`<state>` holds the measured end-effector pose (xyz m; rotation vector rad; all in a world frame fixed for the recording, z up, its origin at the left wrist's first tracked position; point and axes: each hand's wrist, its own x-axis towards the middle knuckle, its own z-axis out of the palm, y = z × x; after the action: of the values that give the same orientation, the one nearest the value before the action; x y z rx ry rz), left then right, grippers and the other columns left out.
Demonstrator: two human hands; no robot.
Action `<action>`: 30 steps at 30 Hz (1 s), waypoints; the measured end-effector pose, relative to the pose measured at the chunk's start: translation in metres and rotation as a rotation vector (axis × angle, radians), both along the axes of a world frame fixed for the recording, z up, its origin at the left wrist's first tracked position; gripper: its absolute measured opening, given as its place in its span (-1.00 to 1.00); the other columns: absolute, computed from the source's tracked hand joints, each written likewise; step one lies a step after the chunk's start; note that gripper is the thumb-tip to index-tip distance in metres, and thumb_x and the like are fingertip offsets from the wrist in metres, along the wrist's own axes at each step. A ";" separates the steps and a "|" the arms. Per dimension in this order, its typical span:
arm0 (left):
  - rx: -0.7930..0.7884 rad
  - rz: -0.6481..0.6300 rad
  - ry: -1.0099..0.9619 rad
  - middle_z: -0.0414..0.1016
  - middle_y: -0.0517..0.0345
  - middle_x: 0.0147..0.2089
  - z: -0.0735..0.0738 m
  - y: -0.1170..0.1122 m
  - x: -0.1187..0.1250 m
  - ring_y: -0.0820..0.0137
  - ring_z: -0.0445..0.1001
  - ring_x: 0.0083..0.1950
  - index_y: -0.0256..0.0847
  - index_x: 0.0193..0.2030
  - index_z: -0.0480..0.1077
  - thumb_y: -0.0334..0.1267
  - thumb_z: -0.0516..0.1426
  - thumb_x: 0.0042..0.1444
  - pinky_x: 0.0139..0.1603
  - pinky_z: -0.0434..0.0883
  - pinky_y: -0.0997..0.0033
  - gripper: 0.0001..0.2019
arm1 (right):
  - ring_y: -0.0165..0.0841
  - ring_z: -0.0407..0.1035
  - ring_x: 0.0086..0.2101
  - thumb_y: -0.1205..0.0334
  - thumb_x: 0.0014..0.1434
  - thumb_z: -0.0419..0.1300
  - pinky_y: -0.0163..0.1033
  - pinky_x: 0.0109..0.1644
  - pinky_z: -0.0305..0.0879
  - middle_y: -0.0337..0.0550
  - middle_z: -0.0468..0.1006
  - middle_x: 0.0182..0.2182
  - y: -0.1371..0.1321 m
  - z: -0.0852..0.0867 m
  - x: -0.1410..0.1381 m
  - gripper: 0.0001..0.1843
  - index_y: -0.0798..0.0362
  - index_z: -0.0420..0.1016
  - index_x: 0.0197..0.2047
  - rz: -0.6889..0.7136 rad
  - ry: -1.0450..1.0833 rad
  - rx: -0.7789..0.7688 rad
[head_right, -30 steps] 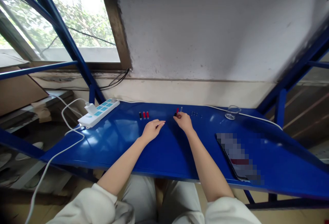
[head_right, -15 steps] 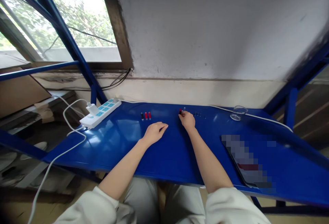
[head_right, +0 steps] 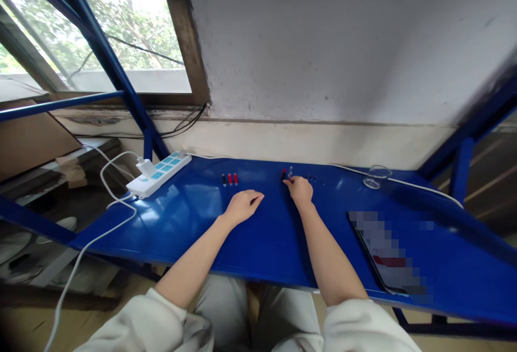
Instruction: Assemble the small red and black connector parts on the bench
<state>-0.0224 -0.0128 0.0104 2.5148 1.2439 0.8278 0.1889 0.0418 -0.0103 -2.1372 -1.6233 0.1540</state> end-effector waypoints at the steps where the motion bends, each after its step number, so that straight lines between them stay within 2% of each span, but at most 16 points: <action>1: 0.001 0.003 -0.005 0.49 0.12 -0.32 -0.001 0.000 0.000 0.38 0.43 -0.31 -0.16 -0.25 0.47 -0.19 -0.12 0.19 -0.36 0.29 0.47 -0.66 | -0.25 0.41 -0.37 -0.06 0.05 0.08 -0.29 -0.44 0.14 -0.10 0.53 -0.45 -0.001 0.001 0.000 -0.66 0.00 0.53 -0.34 -0.004 -0.011 -0.007; 4: -0.005 0.073 -0.016 0.50 0.08 -0.27 -0.003 0.003 -0.001 0.33 0.45 -0.27 -0.13 -0.17 0.45 -0.18 -0.12 0.18 -0.31 0.32 0.43 -0.66 | -0.23 0.41 -0.35 -0.08 0.06 0.07 -0.29 -0.43 0.17 -0.07 0.53 -0.44 -0.001 0.002 0.000 -0.63 -0.01 0.55 -0.31 -0.021 -0.035 -0.031; 6: -0.024 0.176 -0.007 0.51 0.05 -0.29 -0.004 0.005 -0.003 0.30 0.46 -0.29 -0.11 -0.04 0.40 -0.18 -0.12 0.18 -0.30 0.33 0.40 -0.65 | -0.22 0.42 -0.33 -0.08 0.06 0.07 -0.27 -0.40 0.20 -0.06 0.54 -0.42 -0.001 0.003 -0.001 -0.63 -0.01 0.55 -0.27 -0.033 -0.043 -0.043; 9: -0.066 0.338 0.034 0.50 0.04 -0.36 -0.003 0.007 -0.005 0.28 0.47 -0.36 -0.08 0.20 0.13 -0.21 -0.11 0.18 -0.33 0.33 0.38 -0.57 | -0.18 0.42 -0.28 -0.08 0.05 0.08 -0.24 -0.35 0.23 -0.04 0.54 -0.35 -0.002 0.005 -0.001 -0.61 -0.01 0.53 -0.21 -0.053 -0.052 -0.060; 11: -0.088 0.417 0.062 0.49 0.03 -0.38 -0.001 0.008 -0.007 0.27 0.47 -0.38 -0.10 0.29 -0.09 -0.22 -0.10 0.17 -0.34 0.32 0.37 -0.47 | -0.17 0.41 -0.26 -0.07 0.05 0.08 -0.22 -0.31 0.25 -0.03 0.54 -0.31 -0.003 0.007 -0.002 -0.60 -0.02 0.52 -0.18 -0.067 -0.051 -0.078; 14: -0.126 0.499 0.098 0.49 -0.03 -0.34 0.002 0.008 -0.010 0.26 0.48 -0.37 -0.17 0.32 -0.28 -0.23 -0.10 0.16 -0.33 0.31 0.37 -0.39 | -0.17 0.42 -0.25 -0.04 0.07 0.07 -0.21 -0.29 0.26 -0.02 0.53 -0.28 -0.007 0.011 -0.005 -0.62 -0.02 0.50 -0.15 -0.072 -0.053 -0.111; 19: -0.177 0.596 0.153 0.49 -0.07 -0.30 0.004 0.011 -0.014 0.23 0.48 -0.30 -0.23 0.32 -0.38 -0.23 -0.12 0.16 -0.29 0.32 0.35 -0.35 | -0.16 0.41 -0.22 0.07 0.10 0.06 -0.18 -0.26 0.27 0.04 0.50 -0.26 -0.014 0.020 -0.010 -0.67 0.06 0.48 -0.17 -0.056 -0.146 -0.178; 23: -0.202 0.627 0.181 0.48 -0.06 -0.28 0.004 0.014 -0.015 0.23 0.48 -0.28 -0.20 0.32 -0.33 -0.21 -0.12 0.16 -0.28 0.34 0.34 -0.38 | -0.17 0.40 -0.21 0.11 0.12 0.05 -0.18 -0.24 0.27 0.07 0.48 -0.25 -0.022 0.026 -0.014 -0.70 0.12 0.46 -0.20 -0.032 -0.210 -0.208; 25: -0.193 0.625 0.168 0.46 -0.09 -0.19 0.003 0.016 -0.017 0.24 0.48 -0.23 -0.16 0.31 -0.24 -0.22 -0.13 0.18 -0.25 0.34 0.35 -0.43 | -0.17 0.40 -0.21 0.12 0.12 0.05 -0.19 -0.24 0.26 0.07 0.48 -0.25 -0.027 0.027 -0.017 -0.70 0.13 0.45 -0.21 -0.015 -0.219 -0.214; 28: -0.136 0.598 0.057 0.37 -0.10 -0.01 0.001 0.019 -0.020 0.26 0.45 -0.14 -0.12 0.21 0.06 -0.27 -0.13 0.18 -0.20 0.34 0.36 -0.57 | -0.17 0.40 -0.24 0.08 0.11 0.05 -0.19 -0.26 0.25 0.06 0.49 -0.29 -0.035 0.028 -0.023 -0.70 0.12 0.46 -0.26 0.015 -0.184 -0.197; 30: -0.096 0.533 -0.090 0.40 -0.05 -0.05 -0.001 0.022 -0.021 0.28 0.44 -0.12 -0.15 0.03 0.25 -0.33 -0.11 0.17 -0.17 0.34 0.36 -0.69 | -0.17 0.41 -0.27 0.06 0.11 0.04 -0.20 -0.29 0.23 0.04 0.49 -0.34 -0.040 0.029 -0.028 -0.70 0.10 0.46 -0.34 0.047 -0.133 -0.160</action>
<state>-0.0431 0.0091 0.0097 2.0637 1.9044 0.9436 0.1611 0.0017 0.0182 -2.2723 -1.7926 0.1646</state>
